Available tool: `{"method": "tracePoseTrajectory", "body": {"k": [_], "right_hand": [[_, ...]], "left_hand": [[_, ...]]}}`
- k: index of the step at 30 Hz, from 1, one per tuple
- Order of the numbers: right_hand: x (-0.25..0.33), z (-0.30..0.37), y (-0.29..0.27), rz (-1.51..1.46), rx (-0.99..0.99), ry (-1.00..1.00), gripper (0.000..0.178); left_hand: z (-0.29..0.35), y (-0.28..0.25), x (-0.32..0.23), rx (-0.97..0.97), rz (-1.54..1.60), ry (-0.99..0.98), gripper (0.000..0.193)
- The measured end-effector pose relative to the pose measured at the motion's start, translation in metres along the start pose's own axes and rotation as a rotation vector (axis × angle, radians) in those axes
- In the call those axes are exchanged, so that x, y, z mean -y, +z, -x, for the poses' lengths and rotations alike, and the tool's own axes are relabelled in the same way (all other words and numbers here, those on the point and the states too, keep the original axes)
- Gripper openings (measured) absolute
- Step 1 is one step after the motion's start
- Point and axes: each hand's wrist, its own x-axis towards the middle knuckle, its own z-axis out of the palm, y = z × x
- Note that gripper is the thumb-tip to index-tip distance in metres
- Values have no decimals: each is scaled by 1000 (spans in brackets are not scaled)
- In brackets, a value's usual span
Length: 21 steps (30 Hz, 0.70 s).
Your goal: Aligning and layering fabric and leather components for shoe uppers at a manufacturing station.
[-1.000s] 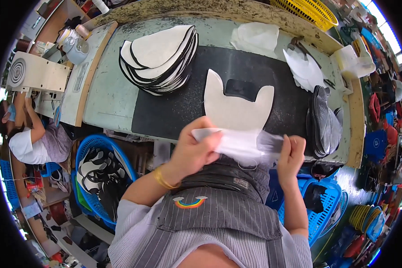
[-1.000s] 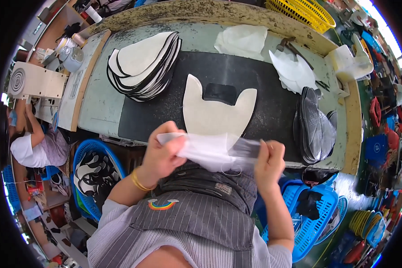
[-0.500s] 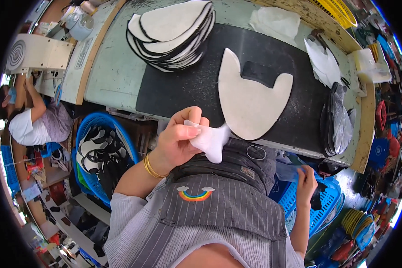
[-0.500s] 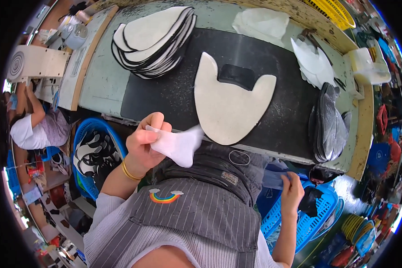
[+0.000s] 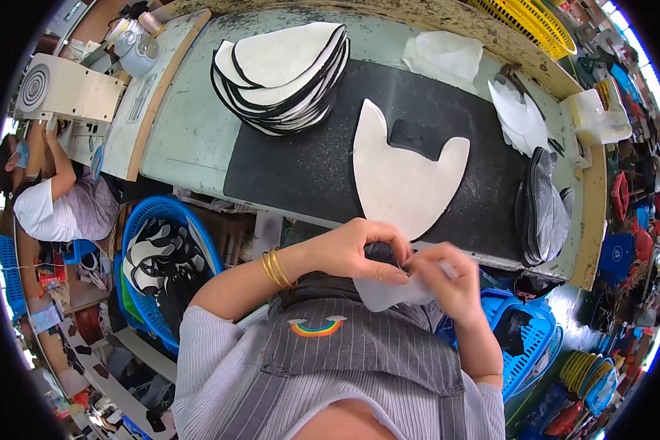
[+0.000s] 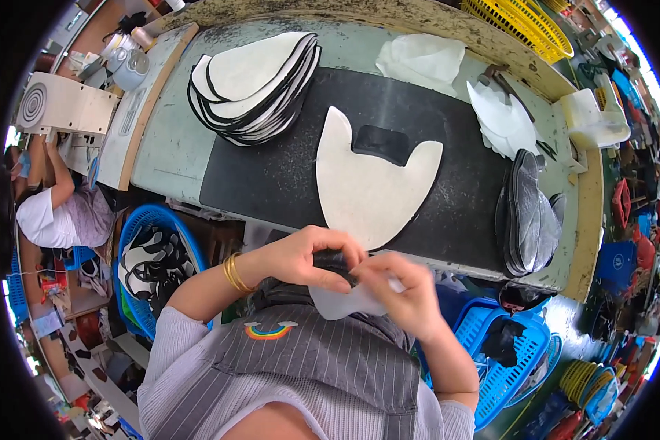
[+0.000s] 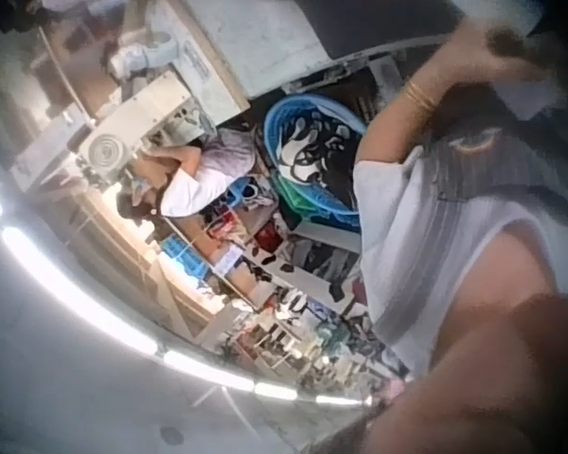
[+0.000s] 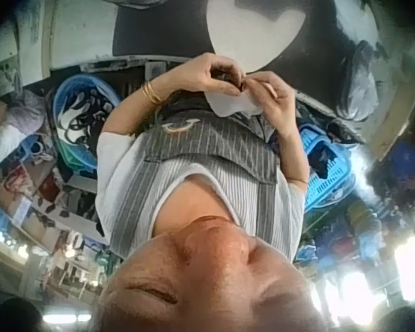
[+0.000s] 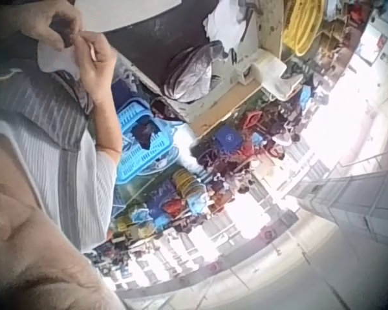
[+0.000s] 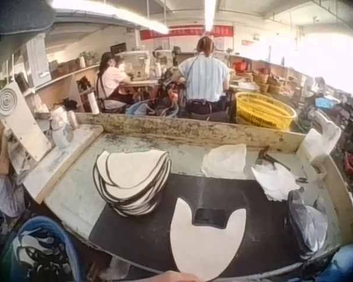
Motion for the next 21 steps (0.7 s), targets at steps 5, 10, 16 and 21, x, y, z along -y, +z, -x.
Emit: {"method": "tracePoseTrajectory", "body": {"k": [5,10,16,21], "right_hand": [[-16,-45,-20,-23,-278,32,14],[-20,-72,-4,-107,-308,6,24],[-28,-78,-8,25,-362,-16,28],[-50,-67,-10,173,-352,52,35]], "left_hand": [[-7,-20,-1,-389,296,-257,10],[-13,-34,-5,-432,595,-301,21],[-8,-47,7,-416,287,-328,24],[-7,-45,15,-564,252,-384,23]]}}
